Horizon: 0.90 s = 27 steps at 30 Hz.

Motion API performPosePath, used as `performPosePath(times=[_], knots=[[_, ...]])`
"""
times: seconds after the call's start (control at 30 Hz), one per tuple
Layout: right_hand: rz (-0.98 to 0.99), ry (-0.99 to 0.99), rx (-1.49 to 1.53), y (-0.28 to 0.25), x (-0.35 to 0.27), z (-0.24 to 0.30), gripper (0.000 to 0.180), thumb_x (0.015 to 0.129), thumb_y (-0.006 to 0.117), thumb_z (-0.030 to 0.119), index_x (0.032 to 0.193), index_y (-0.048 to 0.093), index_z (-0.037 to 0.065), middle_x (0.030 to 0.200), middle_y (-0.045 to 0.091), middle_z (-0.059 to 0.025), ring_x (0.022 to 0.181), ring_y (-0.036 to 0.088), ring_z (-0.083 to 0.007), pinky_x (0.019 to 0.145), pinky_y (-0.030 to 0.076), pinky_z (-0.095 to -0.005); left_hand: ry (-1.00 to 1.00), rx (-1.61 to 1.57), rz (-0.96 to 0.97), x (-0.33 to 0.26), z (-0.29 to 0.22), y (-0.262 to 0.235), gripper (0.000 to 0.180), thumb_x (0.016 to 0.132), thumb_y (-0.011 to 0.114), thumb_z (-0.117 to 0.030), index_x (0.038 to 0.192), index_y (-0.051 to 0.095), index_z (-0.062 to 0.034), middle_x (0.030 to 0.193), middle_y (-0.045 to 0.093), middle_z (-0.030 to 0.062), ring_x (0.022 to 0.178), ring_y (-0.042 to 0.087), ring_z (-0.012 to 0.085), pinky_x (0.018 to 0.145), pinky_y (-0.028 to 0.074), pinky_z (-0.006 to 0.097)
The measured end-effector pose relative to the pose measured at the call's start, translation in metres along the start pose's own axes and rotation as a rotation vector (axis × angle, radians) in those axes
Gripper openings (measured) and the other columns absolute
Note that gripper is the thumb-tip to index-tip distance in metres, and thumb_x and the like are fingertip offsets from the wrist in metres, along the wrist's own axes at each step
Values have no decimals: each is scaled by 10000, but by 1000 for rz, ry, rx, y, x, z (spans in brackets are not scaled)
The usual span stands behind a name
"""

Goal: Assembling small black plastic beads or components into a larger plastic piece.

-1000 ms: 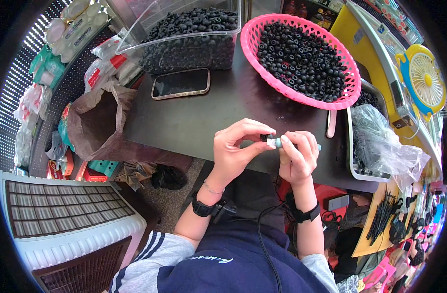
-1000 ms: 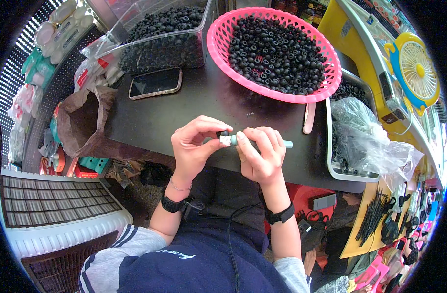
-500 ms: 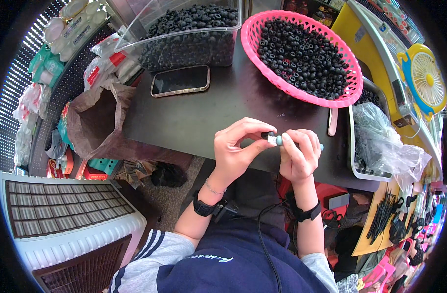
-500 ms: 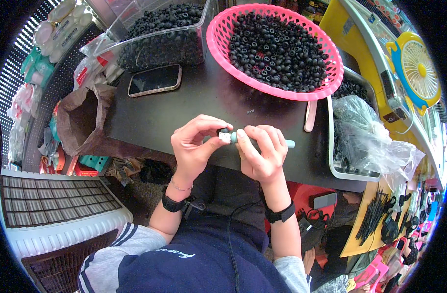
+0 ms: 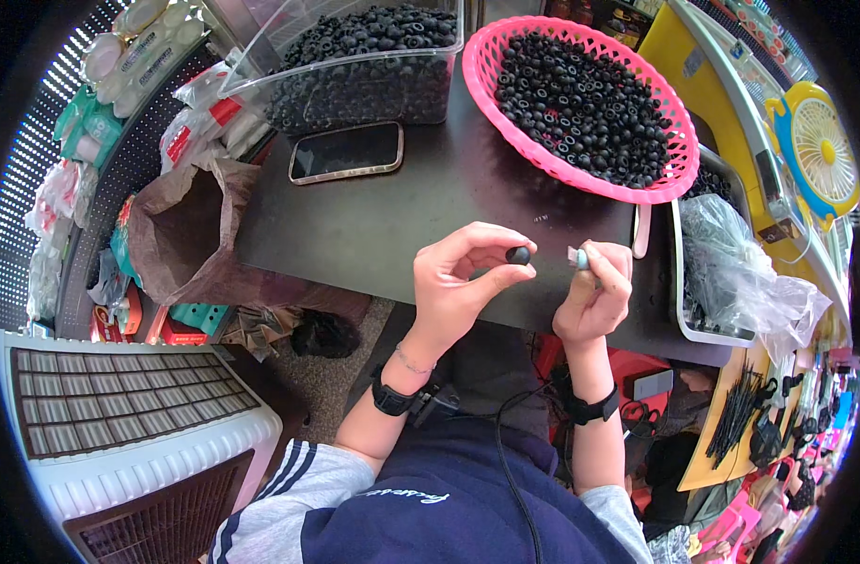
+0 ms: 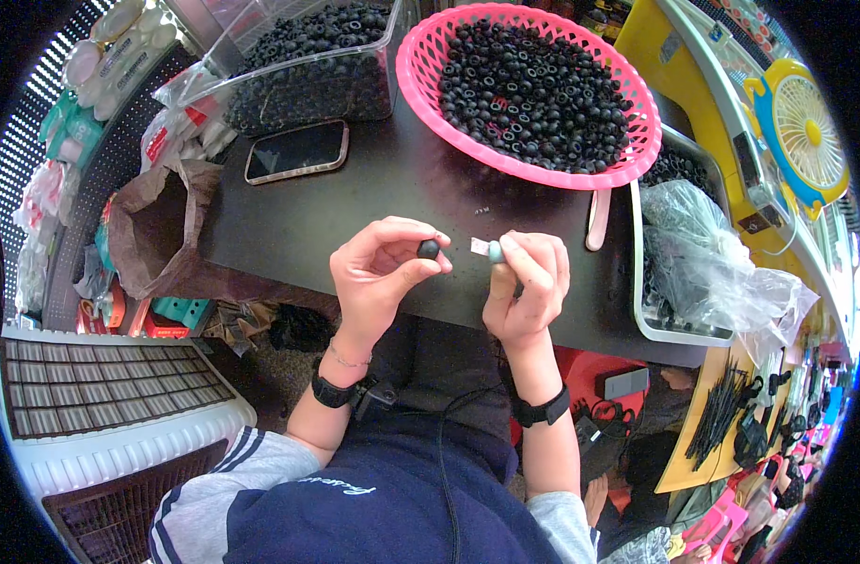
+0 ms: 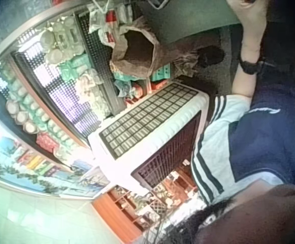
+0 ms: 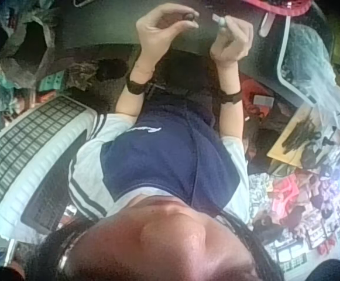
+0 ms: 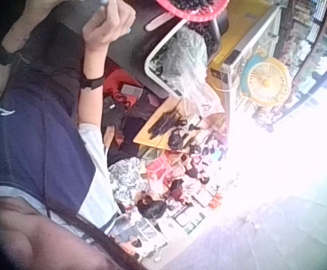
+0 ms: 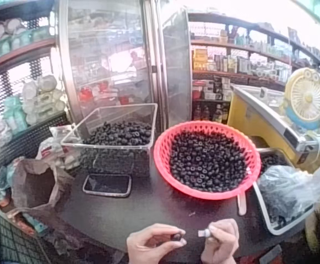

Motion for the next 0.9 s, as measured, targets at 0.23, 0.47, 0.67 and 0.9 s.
performPosePath(times=[0.23,0.47,0.67,0.9], knots=[[31,37,26,2,0,-1,192,925,574,83,1092,528,0,870,617,-164,708,578,-299,633,476,-383,-2,-81,20,-2,3,1,227,827,666,79,1033,573,54,983,648,171,806,682,220,732,575,323],[38,80,42,2,0,-1,177,909,570,46,1076,538,-5,856,609,-166,700,570,-301,635,474,-379,4,45,-1,15,-12,-17,114,920,604,-13,1027,603,26,942,677,130,806,686,171,735,569,292],[20,93,51,-2,1,-2,191,887,579,22,1073,542,-5,856,607,-163,701,567,-296,633,472,-378,373,708,-175,118,-93,-73,223,924,626,-87,1126,583,-2,1019,692,101,857,648,128,740,507,238],[4,104,69,1,2,0,165,904,587,63,1050,542,3,876,617,-154,714,573,-290,636,474,-378,515,1302,-99,184,-108,-96,475,814,739,-217,1226,582,-39,1209,634,134,1115,604,240,962,468,370]])
Point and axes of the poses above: each hand's wrist, its own x-axis towards the middle knuckle, its own y-axis out of the palm, z = x × y, the point moved 2 cm from there along x, towards the middle knuckle
